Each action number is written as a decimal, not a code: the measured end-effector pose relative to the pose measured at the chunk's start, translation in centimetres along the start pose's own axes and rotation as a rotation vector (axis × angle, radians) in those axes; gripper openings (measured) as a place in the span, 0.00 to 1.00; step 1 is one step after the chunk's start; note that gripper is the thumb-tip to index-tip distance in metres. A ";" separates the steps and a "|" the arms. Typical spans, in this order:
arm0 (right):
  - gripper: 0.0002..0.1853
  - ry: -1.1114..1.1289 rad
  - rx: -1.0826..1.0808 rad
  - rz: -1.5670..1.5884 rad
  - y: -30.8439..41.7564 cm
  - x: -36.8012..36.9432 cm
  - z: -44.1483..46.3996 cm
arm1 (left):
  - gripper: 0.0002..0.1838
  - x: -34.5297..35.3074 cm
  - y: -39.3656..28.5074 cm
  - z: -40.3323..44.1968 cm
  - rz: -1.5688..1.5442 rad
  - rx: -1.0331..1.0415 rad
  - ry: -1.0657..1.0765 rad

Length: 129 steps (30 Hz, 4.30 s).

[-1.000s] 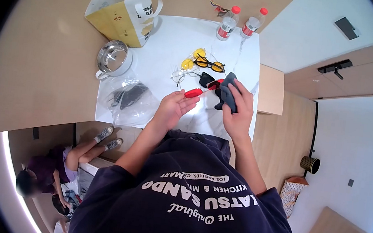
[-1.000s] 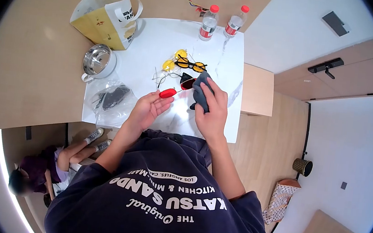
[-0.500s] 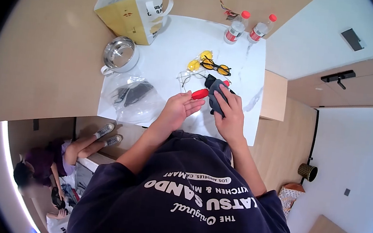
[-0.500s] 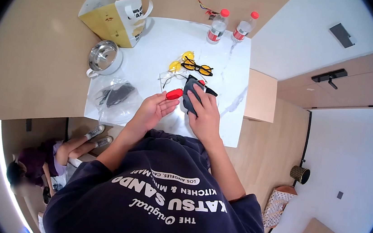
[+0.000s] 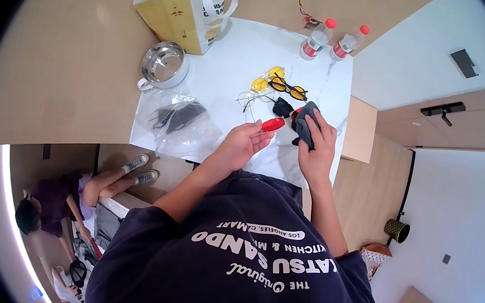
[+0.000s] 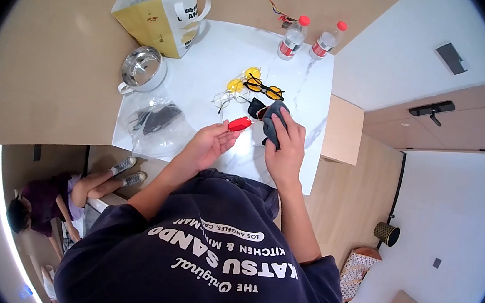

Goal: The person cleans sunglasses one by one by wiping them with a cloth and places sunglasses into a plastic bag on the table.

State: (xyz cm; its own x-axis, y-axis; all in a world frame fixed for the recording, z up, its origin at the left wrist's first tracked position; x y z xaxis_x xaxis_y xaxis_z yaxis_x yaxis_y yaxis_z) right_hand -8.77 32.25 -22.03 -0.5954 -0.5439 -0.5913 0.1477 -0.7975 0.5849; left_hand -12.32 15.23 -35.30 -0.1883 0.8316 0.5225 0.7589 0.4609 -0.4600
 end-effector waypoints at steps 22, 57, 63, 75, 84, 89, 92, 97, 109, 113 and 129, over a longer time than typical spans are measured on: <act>0.30 -0.020 0.005 0.053 -0.7 -0.2 -0.3 | 0.13 -0.5 0.7 0.6 -0.030 -0.095 0.057; 0.26 0.147 0.016 0.175 0.5 1.9 -0.8 | 0.08 -0.2 1.2 1.7 -0.120 -0.066 0.046; 0.28 0.027 0.087 0.126 -0.7 1.4 0.0 | 0.08 -0.4 1.1 1.4 -0.127 -0.059 0.022; 0.29 0.105 0.041 0.156 3.4 1.9 -0.7 | 0.13 0.4 0.1 0.2 0.002 -0.049 0.078; 0.29 0.237 0.008 0.205 3.8 3.2 -2.1 | 0.12 -0.3 1.5 1.8 -0.022 -0.096 0.086; 0.29 0.141 0.017 0.133 3.3 2.2 -1.2 | 0.13 0.4 0.5 0.2 0.012 -0.088 0.031; 0.30 0.314 -0.028 0.233 4.6 3.4 -2.2 | 0.13 -0.6 1.4 1.9 -0.040 -0.095 0.073; 0.30 0.152 0.084 0.160 2.7 2.5 -1.1 | 0.14 0.1 0.4 0.4 -0.071 -0.065 0.019; 0.29 0.234 0.005 0.220 4.1 2.9 -1.4 | 0.10 -0.2 1.0 1.4 -0.125 -0.084 0.063; 0.31 0.216 -0.004 0.207 3.5 3.2 -1.6 | 0.10 -0.3 1.2 1.5 -0.134 -0.106 0.085; 0.29 0.392 -0.023 0.241 4.5 4.2 -1.7 | 0.11 -0.7 1.3 1.3 -0.040 -0.096 0.016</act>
State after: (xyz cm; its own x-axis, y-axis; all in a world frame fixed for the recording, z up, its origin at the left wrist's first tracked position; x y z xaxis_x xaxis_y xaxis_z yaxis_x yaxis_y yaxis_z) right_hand -9.28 25.96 -22.80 -0.1988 -0.7689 -0.6077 0.2656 -0.6392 0.7218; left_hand -12.00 15.66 -37.17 -0.2102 0.8080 0.5505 0.8075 0.4609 -0.3682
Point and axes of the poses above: each hand's wrist, its own z-axis towards the middle knuckle, its own x-axis out of the palm, y = z × x, the point moved 9 cm from there along z, towards the middle knuckle, and after that the axes turned 13 degrees about -y, right-handed, at the moved point
